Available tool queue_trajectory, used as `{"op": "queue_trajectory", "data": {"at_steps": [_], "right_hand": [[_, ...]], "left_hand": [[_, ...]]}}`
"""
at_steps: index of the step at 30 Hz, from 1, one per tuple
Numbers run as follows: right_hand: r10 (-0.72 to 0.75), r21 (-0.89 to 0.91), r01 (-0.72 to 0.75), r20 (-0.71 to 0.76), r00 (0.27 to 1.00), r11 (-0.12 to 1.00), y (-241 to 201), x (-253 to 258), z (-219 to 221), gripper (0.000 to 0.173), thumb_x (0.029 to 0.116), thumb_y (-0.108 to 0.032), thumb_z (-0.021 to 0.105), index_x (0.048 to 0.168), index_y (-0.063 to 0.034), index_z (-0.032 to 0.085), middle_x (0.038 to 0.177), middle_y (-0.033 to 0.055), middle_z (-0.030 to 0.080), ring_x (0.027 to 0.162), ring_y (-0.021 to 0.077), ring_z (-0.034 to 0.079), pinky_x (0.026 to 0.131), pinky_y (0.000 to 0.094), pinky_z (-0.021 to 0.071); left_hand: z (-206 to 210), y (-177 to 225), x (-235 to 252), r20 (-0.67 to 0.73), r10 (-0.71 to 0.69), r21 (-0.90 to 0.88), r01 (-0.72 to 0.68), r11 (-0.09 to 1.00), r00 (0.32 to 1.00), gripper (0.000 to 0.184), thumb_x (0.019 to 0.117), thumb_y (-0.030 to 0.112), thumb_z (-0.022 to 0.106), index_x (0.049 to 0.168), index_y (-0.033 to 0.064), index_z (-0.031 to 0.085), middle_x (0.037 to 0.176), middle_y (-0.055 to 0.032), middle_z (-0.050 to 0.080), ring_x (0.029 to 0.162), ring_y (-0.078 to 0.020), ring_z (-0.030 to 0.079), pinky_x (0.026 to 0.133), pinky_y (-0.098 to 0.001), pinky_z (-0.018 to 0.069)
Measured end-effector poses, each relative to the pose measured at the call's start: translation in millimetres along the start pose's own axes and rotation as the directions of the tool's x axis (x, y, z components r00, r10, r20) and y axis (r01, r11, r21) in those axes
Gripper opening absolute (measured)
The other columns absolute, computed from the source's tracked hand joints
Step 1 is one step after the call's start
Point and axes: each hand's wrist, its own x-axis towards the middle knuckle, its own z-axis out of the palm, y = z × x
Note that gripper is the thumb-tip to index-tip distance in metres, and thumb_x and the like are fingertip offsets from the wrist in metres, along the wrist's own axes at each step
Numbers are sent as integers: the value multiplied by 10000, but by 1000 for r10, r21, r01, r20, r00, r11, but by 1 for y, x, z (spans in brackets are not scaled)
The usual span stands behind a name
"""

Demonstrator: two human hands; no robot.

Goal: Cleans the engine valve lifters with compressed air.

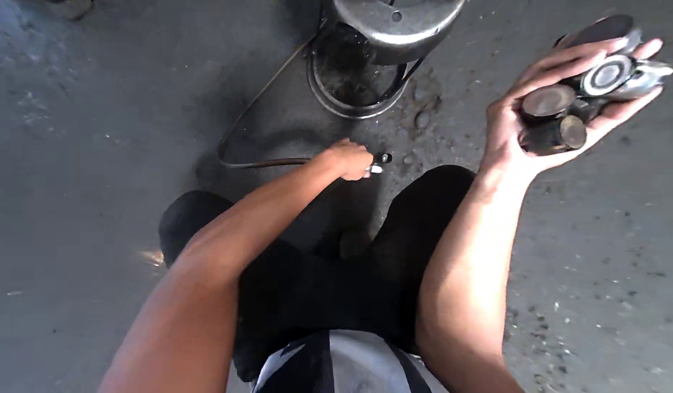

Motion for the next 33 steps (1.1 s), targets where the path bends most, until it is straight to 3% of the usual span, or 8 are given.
{"op": "queue_trajectory", "data": {"at_steps": [2,5,8,13,18,21,26,33], "right_hand": [[5,1,-5,2,1000,1000,1,1,-2,875,866,-808,180,1295,-74,387,1052,154,594,883,265,674,674,399,601],[6,-12,-6,5,1000,1000,2,1,-4,847,882,-803,155,1287,-96,387,1066,142,588,901,257,669,683,392,603],[2,1,-2,-17,1000,1000,2,3,-8,845,892,-792,155,1276,-81,401,1061,149,590,905,257,668,692,394,602],[-27,24,28,-21,999,999,0,4,-10,802,908,-773,150,1282,-108,397,1115,142,582,955,252,663,717,397,601],[-3,28,5,-54,999,1000,0,6,-6,816,893,-802,139,1250,-121,414,1054,115,580,890,227,658,682,379,594],[3,27,-1,-58,998,1000,-4,8,-10,822,893,-806,143,1242,-116,422,1047,111,589,895,223,666,689,378,598],[-26,44,29,-81,996,999,-2,11,-11,813,903,-797,151,1269,-114,399,1058,118,581,891,228,665,672,376,599],[20,60,-15,-89,996,998,0,14,-13,841,882,-815,167,1238,-97,418,1044,129,591,871,236,669,648,374,597]], "left_hand": [[-9,0,15,-97,17,-41,-21,999,995,365,1031,414,550,1026,80,694,959,-151,703,993,-351,671,954,-585,483],[-13,12,21,-4,58,-20,-58,998,998,239,992,303,605,1083,106,705,991,-148,706,1010,-355,668,945,-588,486],[-1,12,24,6,16,27,-16,1000,1000,228,972,261,625,1132,126,713,1100,-146,704,1132,-355,636,1076,-605,403],[19,4,34,-100,75,20,-74,997,992,261,947,248,647,1183,157,709,1183,-107,706,1198,-317,622,1105,-582,388],[18,9,45,-121,45,10,-44,999,992,275,937,254,660,1193,164,700,1170,-102,704,1177,-306,627,1084,-565,396],[15,17,52,-19,28,7,-28,1000,999,299,936,262,670,1218,167,695,1199,-109,696,1209,-322,613,1112,-599,369],[6,20,57,41,-54,14,53,998,998,221,936,293,672,1112,166,718,1104,-103,714,1138,-321,643,1104,-621,371],[13,21,56,21,13,51,-14,999,1000,270,908,258,705,1164,172,701,1123,-92,707,1158,-313,632,1115,-617,359]]}}
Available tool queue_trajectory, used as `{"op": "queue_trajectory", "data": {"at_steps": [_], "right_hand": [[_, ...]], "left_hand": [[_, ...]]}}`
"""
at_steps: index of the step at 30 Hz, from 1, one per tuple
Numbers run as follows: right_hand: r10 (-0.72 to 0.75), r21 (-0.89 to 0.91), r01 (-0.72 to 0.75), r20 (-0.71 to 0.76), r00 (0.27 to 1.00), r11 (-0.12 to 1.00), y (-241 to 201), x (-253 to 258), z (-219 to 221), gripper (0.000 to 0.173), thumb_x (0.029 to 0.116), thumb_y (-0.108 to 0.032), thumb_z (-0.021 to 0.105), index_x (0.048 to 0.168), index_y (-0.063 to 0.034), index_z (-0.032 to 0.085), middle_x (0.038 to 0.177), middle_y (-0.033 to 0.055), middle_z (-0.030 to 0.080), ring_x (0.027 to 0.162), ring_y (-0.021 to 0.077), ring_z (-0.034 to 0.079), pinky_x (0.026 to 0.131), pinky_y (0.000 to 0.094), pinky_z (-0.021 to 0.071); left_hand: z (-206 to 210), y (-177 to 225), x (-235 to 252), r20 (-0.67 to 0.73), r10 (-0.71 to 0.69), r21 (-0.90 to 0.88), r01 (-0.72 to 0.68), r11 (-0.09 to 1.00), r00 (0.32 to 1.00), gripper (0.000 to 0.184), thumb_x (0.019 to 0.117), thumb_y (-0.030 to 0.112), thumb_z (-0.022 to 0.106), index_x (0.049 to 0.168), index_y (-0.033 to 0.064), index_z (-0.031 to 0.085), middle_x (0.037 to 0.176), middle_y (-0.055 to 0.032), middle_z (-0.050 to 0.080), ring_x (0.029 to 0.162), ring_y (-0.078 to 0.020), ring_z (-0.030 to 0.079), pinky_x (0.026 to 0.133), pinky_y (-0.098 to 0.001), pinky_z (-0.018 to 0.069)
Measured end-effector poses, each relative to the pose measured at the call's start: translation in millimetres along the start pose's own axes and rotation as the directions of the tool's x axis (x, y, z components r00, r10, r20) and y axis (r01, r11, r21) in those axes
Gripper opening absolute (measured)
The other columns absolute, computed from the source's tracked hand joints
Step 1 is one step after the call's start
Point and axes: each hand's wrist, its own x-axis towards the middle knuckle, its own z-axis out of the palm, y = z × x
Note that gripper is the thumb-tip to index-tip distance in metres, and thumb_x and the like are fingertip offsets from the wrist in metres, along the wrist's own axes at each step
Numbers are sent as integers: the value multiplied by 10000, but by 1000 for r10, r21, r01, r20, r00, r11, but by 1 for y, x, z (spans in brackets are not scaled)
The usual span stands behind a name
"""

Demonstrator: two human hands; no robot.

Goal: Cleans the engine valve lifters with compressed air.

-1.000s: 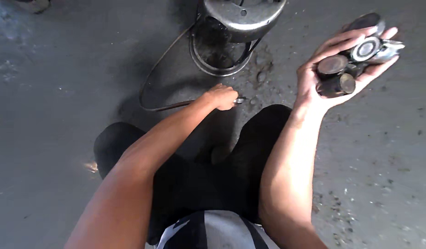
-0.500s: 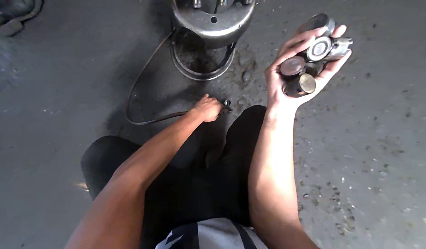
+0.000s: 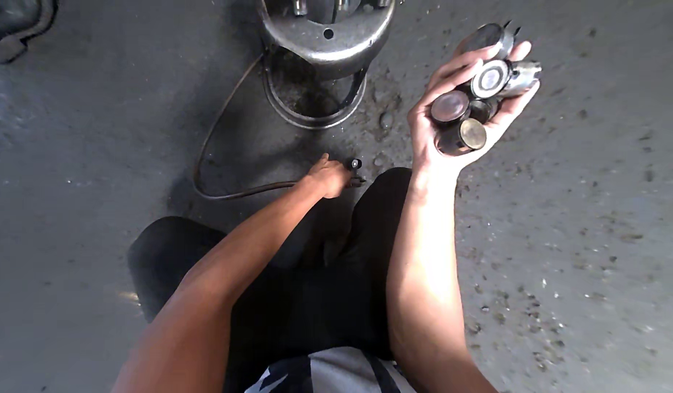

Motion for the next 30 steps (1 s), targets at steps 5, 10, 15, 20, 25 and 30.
{"op": "queue_trajectory", "data": {"at_steps": [5,10,15,20,25,30], "right_hand": [[-40,-27,40,5,999,999,-3,0,0,842,894,-806,142,1260,-94,406,1089,139,583,927,245,663,687,384,600],[-65,-39,65,-2,998,997,-1,-2,3,805,905,-785,169,1273,-105,395,1095,141,589,908,246,672,653,387,602],[-29,-39,28,-7,1000,999,-3,-4,4,817,888,-800,195,1238,-98,426,1028,119,590,861,232,664,642,383,595],[-39,-4,39,-1,999,999,-6,-7,9,868,866,-829,179,1260,-91,414,1070,125,590,885,225,668,652,359,599],[-15,-13,15,5,1000,1000,-4,-9,8,872,873,-826,141,1259,-97,422,1097,118,576,939,212,660,680,336,595],[9,-2,-10,-38,999,1000,7,-11,8,732,895,-743,279,1266,-144,478,1208,96,582,1022,196,648,748,310,587]], "left_hand": [[17,6,2,-111,35,79,-26,997,993,272,829,191,770,1095,153,729,1059,-85,714,1086,-313,646,1073,-607,388],[57,4,11,-54,-15,10,16,1000,998,460,905,400,710,1265,118,663,1254,-118,670,1230,-337,589,1126,-611,351],[80,9,16,134,19,85,-31,996,991,735,926,550,659,1408,11,523,1418,-219,551,1351,-400,497,1138,-632,330],[64,10,38,7,-140,47,139,989,990,689,987,653,453,1146,32,706,1198,-202,683,1178,-398,617,1062,-613,417],[49,10,87,-314,-435,-348,324,880,844,819,871,668,658,1462,124,494,1412,-260,510,1240,-460,551,935,-611,503],[35,17,124,-283,-450,-314,362,878,847,426,1000,187,592,1407,65,564,1348,-269,577,1197,-448,593,924,-566,521]]}}
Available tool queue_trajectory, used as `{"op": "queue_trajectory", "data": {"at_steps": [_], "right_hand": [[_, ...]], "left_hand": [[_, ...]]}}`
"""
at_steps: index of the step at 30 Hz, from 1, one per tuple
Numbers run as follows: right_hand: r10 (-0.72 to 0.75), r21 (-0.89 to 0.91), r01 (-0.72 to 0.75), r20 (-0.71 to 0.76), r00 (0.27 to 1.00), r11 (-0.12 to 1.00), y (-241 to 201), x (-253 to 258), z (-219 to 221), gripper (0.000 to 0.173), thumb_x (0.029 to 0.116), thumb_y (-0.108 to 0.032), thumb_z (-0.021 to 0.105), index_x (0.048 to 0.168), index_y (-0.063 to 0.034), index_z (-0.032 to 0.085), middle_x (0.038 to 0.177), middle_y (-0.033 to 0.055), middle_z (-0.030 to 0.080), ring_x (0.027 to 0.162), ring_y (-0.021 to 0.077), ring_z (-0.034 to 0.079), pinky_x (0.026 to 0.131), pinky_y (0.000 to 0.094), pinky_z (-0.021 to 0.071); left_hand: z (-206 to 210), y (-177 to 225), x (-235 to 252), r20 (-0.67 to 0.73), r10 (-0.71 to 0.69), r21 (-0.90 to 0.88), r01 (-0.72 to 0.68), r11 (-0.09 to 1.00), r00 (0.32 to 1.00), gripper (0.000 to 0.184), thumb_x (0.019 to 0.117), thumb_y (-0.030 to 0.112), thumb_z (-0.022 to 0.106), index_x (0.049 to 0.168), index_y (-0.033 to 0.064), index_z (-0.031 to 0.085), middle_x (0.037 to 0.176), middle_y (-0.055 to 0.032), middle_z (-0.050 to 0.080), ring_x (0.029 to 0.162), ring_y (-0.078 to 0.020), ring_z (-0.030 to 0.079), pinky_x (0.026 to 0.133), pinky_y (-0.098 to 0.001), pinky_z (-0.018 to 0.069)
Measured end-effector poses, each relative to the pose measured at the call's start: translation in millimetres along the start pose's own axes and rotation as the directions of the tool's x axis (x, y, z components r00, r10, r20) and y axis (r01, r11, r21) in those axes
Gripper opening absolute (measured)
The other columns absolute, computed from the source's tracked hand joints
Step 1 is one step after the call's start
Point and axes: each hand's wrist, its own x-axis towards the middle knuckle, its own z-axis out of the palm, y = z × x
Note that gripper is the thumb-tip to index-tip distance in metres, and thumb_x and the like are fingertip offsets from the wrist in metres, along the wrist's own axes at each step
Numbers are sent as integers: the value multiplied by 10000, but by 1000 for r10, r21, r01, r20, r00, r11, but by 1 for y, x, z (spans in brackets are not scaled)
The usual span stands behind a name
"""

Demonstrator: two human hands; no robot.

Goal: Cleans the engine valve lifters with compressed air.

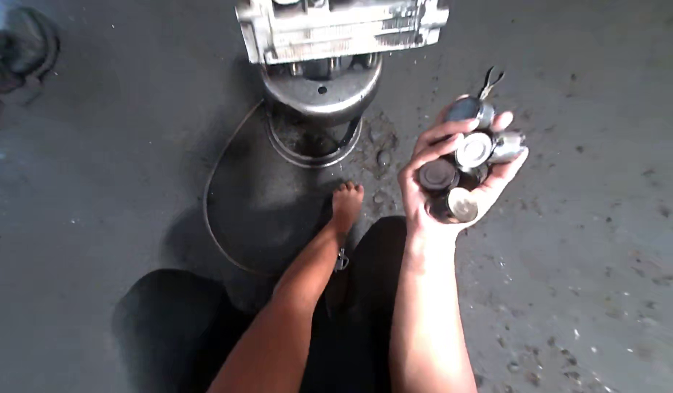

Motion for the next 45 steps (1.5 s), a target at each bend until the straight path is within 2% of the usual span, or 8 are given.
{"op": "queue_trajectory", "data": {"at_steps": [11,15,21,27,35,38,40,45], "right_hand": [[-18,77,21,-48,999,997,16,-1,-5,642,929,-666,405,1238,-132,584,1182,128,659,987,254,709,757,393,621],[6,121,-1,-37,999,993,16,-4,1,659,915,-653,451,1243,-101,600,1146,143,680,961,270,723,755,403,627],[-47,96,47,-8,999,994,6,-3,0,650,918,-673,411,1250,-136,568,1151,117,657,959,239,705,742,371,616],[-53,118,53,1,999,992,8,-6,0,601,931,-634,416,1245,-144,569,1194,130,641,993,259,698,743,389,619],[-58,72,58,3,998,996,-1,-14,6,665,919,-699,350,1220,-135,533,1148,110,625,941,220,684,711,338,606],[-30,73,27,38,999,997,-8,-10,7,700,900,-714,355,1235,-120,513,1132,101,618,937,203,676,706,314,599],[6,57,-9,48,999,998,-10,-12,3,721,894,-731,335,1257,-127,488,1154,93,605,971,190,667,726,303,599],[-12,-15,13,55,998,1000,-6,-13,1,812,885,-800,160,1293,-149,423,1187,82,554,1017,158,635,743,257,575]], "left_hand": [[-6,-18,-17,87,153,-13,-152,988,984,391,997,-3,525,1373,78,595,1376,-211,593,1295,-428,540,992,-583,477],[-22,-32,-17,111,106,-151,-88,985,988,346,1018,184,548,1316,32,637,1397,-179,590,1307,-367,552,1016,-569,488],[-131,-51,-51,-335,-97,-857,-260,445,937,335,953,134,687,1248,-16,636,1118,-163,688,994,-217,675,899,-395,567],[-213,-59,-27,-844,-178,-410,-394,822,506,402,820,231,833,1170,83,704,1114,-79,702,1082,-230,632,977,-427,500],[-179,-72,-27,-857,-167,-309,-226,924,488,779,790,504,828,1379,71,559,1336,-162,587,1192,-337,564,999,-534,450],[-99,-69,-66,-635,183,-58,-282,958,750,494,969,459,620,1210,29,653,1239,-213,624,1185,-389,579,1004,-556,460],[-35,-66,-101,-121,386,79,-379,922,914,603,960,521,619,1334,48,620,1351,-223,601,1274,-406,558,1057,-582,433],[37,-54,-146,461,276,183,-394,901,844,1104,758,538,848,1555,-11,317,1599,-257,312,1448,-429,364,1098,-636,366]]}}
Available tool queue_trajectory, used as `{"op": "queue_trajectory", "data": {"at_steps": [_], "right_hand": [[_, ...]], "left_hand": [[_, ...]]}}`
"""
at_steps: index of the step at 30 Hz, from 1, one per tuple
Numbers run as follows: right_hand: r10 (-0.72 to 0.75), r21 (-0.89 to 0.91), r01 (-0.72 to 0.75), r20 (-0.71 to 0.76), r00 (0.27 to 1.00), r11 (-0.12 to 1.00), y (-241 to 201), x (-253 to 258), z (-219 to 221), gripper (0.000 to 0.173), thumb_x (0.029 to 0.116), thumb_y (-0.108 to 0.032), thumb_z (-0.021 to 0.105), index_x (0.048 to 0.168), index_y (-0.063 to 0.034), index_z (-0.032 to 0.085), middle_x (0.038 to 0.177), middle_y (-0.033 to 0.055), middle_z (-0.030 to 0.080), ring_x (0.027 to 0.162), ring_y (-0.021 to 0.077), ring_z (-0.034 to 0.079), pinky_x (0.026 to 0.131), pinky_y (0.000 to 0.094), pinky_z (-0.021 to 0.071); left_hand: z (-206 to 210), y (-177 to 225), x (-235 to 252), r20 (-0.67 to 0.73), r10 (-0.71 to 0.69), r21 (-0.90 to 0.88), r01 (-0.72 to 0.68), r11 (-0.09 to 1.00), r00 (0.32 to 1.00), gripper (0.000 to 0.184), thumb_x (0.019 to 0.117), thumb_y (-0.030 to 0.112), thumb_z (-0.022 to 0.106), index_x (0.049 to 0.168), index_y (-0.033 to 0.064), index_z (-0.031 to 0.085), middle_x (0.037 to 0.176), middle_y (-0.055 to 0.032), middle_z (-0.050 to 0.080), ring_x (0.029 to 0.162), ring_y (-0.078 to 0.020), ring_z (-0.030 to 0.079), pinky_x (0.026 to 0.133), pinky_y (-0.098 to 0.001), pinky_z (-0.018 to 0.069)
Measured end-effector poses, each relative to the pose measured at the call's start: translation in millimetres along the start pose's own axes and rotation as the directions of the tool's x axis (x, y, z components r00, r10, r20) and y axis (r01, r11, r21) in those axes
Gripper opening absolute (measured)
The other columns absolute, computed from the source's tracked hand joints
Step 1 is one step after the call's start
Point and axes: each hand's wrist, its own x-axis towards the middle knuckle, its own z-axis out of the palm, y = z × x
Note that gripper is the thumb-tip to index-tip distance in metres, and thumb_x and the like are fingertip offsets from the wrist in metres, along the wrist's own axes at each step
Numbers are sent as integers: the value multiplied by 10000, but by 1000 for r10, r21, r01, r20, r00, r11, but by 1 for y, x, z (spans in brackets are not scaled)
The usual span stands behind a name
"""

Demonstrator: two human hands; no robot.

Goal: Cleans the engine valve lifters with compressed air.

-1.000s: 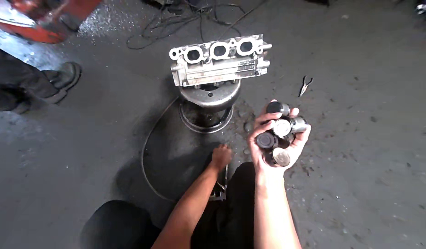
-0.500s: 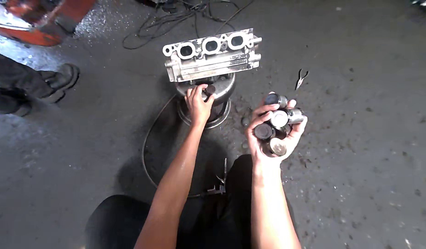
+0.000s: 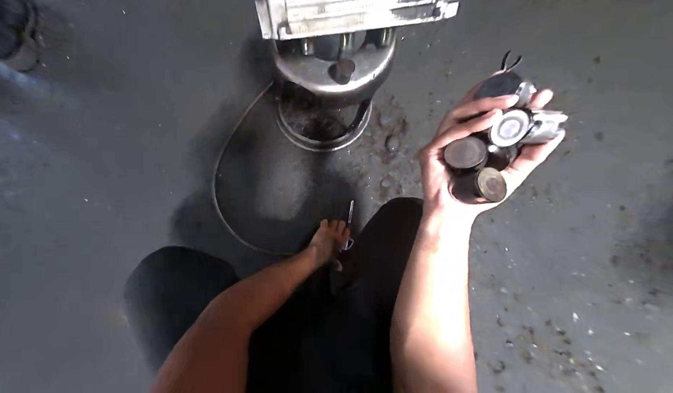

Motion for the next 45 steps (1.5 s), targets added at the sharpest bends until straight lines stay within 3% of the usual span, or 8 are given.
{"op": "queue_trajectory", "data": {"at_steps": [6,10,16,23,25,31,35,45], "right_hand": [[24,47,-25,8,1000,999,5,1,5,892,840,-849,155,1304,-121,380,1160,102,547,977,185,651,670,268,588],[15,26,-15,15,1000,1000,6,0,6,866,860,-824,146,1287,-114,400,1150,101,557,969,182,651,681,273,588],[12,-25,-12,31,999,1000,0,-3,1,832,879,-795,151,1331,-140,397,1197,93,541,1039,170,628,756,263,575],[16,23,-16,7,1000,1000,3,2,2,770,902,-766,214,1257,-125,452,1154,98,572,991,179,645,727,282,585],[3,51,-3,4,1000,999,1,1,3,758,909,-756,223,1260,-126,457,1169,94,571,1006,175,639,744,275,579],[-47,74,46,17,999,996,-7,8,4,741,918,-738,291,1286,-120,472,1200,110,582,1015,199,652,753,297,591],[-22,97,21,9,1000,995,-6,10,3,756,900,-754,303,1287,-123,459,1159,99,582,974,187,659,728,286,595],[-12,114,11,9,1000,993,15,15,-5,647,928,-689,336,1217,-134,499,1125,104,600,951,203,664,719,313,594]], "left_hand": [[14,-1,4,-70,43,106,-36,994,997,567,980,12,574,1511,-14,377,1498,-295,409,1334,-465,475,994,-620,445],[9,5,18,100,-83,81,75,994,992,987,824,385,841,1565,47,284,1567,-242,328,1397,-433,403,1012,-609,442],[18,11,19,8,-119,18,119,993,993,480,999,-70,452,1476,-30,417,1557,-214,381,1368,-412,453,1024,-586,435],[-54,-5,-20,-204,-183,-80,170,982,962,465,960,136,617,1385,-28,524,1502,-251,450,1317,-445,499,1046,-596,428],[-95,-11,-50,-333,-282,-186,230,955,900,486,984,200,576,1409,-25,502,1403,-255,543,1269,-427,557,1040,-560,446],[-175,-60,-130,-906,-115,-135,-22,991,407,357,955,212,634,1194,-52,639,985,-202,711,924,-357,715,845,-493,583],[-228,-87,-171,-878,-196,-230,-26,973,436,387,1048,358,545,1114,-8,653,775,-143,674,663,-282,676,636,-469,568],[-302,-128,-178,-741,-138,-268,-101,958,657,274,1063,338,536,982,93,629,693,24,622,600,-68,581,620,-293,499]]}}
